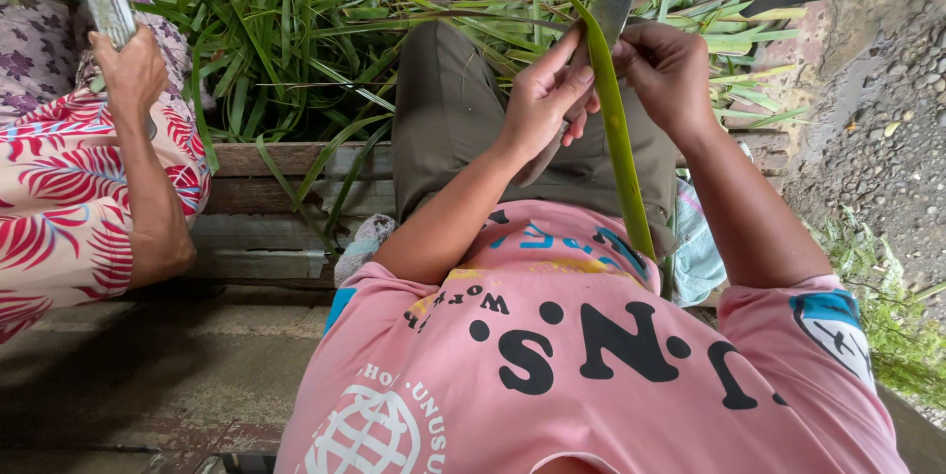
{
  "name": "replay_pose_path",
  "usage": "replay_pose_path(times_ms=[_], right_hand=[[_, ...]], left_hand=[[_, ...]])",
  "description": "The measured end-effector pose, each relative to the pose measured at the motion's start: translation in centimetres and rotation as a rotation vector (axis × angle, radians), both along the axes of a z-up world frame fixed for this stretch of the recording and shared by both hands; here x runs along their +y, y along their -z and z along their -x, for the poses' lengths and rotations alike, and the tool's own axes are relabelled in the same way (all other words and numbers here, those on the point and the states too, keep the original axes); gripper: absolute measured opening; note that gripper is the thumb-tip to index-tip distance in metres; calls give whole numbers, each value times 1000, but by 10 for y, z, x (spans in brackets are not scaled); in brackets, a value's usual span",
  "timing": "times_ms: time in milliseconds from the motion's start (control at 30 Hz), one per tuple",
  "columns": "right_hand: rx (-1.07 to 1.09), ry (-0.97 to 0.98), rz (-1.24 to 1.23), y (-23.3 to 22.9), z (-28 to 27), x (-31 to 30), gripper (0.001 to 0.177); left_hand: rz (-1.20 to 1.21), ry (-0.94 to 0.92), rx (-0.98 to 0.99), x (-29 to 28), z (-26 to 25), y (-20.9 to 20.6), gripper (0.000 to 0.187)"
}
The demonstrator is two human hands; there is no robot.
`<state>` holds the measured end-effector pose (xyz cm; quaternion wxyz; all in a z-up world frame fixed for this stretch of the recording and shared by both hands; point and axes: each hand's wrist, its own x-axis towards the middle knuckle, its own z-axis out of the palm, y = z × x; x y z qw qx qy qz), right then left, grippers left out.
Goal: The person sits on a wooden bench and uses a knife to scrape and trim long green plant leaves. They hold each leaf with one hand and run the knife along its length to remove edges or fibers, then place the processed pieces into a wooden crate.
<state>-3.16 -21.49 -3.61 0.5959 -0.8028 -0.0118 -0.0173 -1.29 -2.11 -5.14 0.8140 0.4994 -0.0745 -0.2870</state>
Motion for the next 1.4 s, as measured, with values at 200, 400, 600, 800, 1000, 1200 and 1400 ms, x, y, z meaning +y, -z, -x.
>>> replay_pose_path(times_ms=[200, 400, 600, 800, 1000, 1200, 1400], right_hand=[[23, 58, 111, 8, 15, -7, 25], [118, 80, 144, 25, 45, -40, 11], [209, 76, 150, 33, 79, -78, 13], [295, -88, -96, 5, 62, -71, 36], [242, -112, -31, -20, 2, -36, 23], [16, -103, 84, -36, -23, -8, 12], [-144, -58, 218, -14, -11, -24, 20]], left_hand=[[-37, 21, 96, -4, 0, -2, 59], [42, -81, 36, 3, -20, 11, 56], [33, -246, 47, 21, -40, 1, 57], [28, -203, -9, 14, -27, 6, 60], [89, -72, -49, -2, -4, 11, 61], [67, -81, 23, -1, -3, 2, 62], [115, -59, 2, 3, -10, -10, 65]])
